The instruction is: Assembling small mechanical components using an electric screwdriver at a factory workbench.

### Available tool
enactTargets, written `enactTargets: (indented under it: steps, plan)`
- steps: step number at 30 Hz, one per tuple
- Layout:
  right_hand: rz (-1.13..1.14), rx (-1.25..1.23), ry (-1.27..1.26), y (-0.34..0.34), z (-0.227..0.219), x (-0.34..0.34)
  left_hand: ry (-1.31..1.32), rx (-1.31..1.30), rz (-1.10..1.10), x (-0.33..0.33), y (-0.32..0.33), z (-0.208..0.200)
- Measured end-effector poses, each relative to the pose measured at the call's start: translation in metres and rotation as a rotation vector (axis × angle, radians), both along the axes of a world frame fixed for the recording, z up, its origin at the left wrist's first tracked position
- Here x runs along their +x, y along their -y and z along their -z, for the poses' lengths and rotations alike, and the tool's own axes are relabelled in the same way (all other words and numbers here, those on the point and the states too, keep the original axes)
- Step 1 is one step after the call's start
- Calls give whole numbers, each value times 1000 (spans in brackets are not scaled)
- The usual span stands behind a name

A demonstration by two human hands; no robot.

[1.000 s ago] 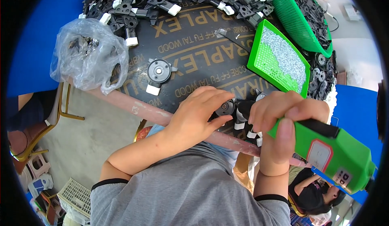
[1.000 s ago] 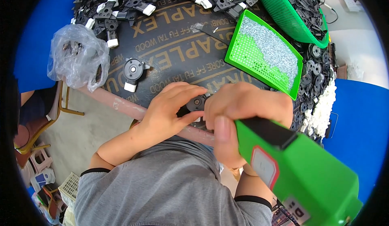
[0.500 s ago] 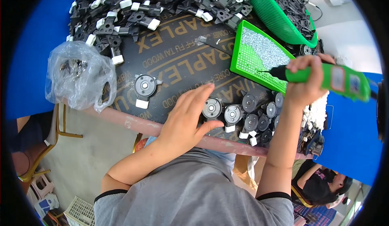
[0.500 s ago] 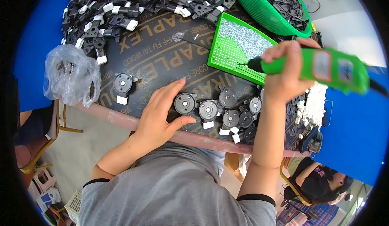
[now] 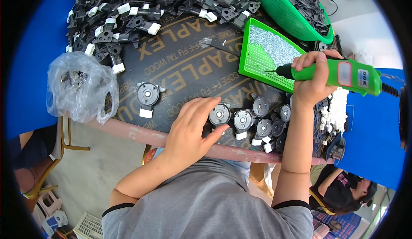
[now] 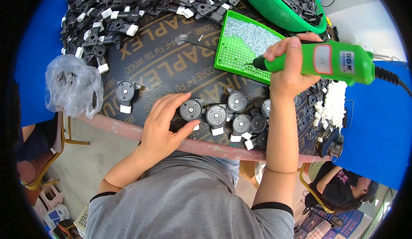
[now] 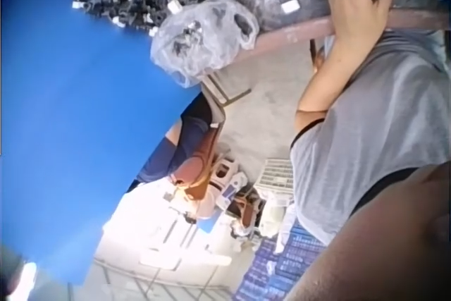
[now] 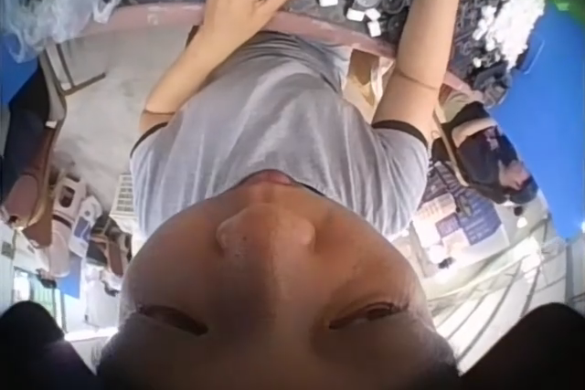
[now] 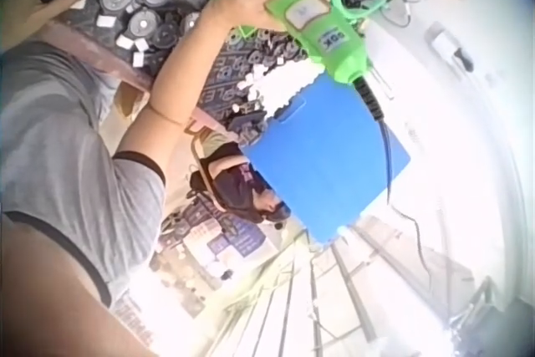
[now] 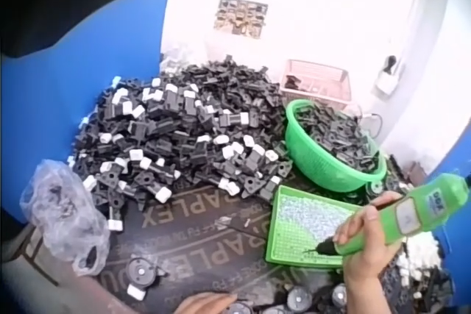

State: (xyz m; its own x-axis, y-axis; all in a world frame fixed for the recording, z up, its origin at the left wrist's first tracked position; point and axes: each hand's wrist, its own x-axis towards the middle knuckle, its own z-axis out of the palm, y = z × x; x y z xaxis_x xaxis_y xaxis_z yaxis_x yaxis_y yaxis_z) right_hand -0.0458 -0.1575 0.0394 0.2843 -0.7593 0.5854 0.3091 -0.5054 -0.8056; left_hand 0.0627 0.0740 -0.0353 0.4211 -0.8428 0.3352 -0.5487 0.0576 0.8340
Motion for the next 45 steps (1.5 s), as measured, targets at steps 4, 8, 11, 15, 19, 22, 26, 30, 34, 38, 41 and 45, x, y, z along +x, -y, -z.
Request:
enactTargets:
  steps: [4, 8, 11, 15, 19, 22, 26, 30, 34, 38, 41, 45]
  plan:
    - [-163, -26, 116, -16, -25, -10, -12, 20, -30, 1, -2, 0]
    - [-376, -49, 69, -72, -61, -18, -19, 16, -11, 1, 2, 0]
    - [-513, -92, -44, -108, -50, -4, -57, 8, -24, 2, 1, 3]
    - [-474, -43, -153, -125, -29, 6, -99, 28, -34, 2, -3, 3]
    - [-434, 18, -177, -124, -25, 11, -114, 27, -15, 1, 0, 0]
    - [-500, 58, -155, -119, -23, 10, -56, 13, -1, 3, -1, 3]
    - [-427, -28, -161, -122, -24, 13, -66, 15, 4, 3, 0, 2]
    - [-467, 155, -78, -122, -34, 5, -133, -2, -35, 4, 0, -3]
    - [-671, -42, 28, -109, -35, 4, -129, -108, -25, 8, -1, -3]
    - [-741, -35, 42, -109, -37, 0, -111, -152, -43, 7, -5, 3]
    - [-739, -48, 46, -110, -36, -1, -90, -176, -65, 7, -6, 6]
    - [-690, -47, 54, -113, -38, -5, -95, -186, -71, 5, -4, 2]
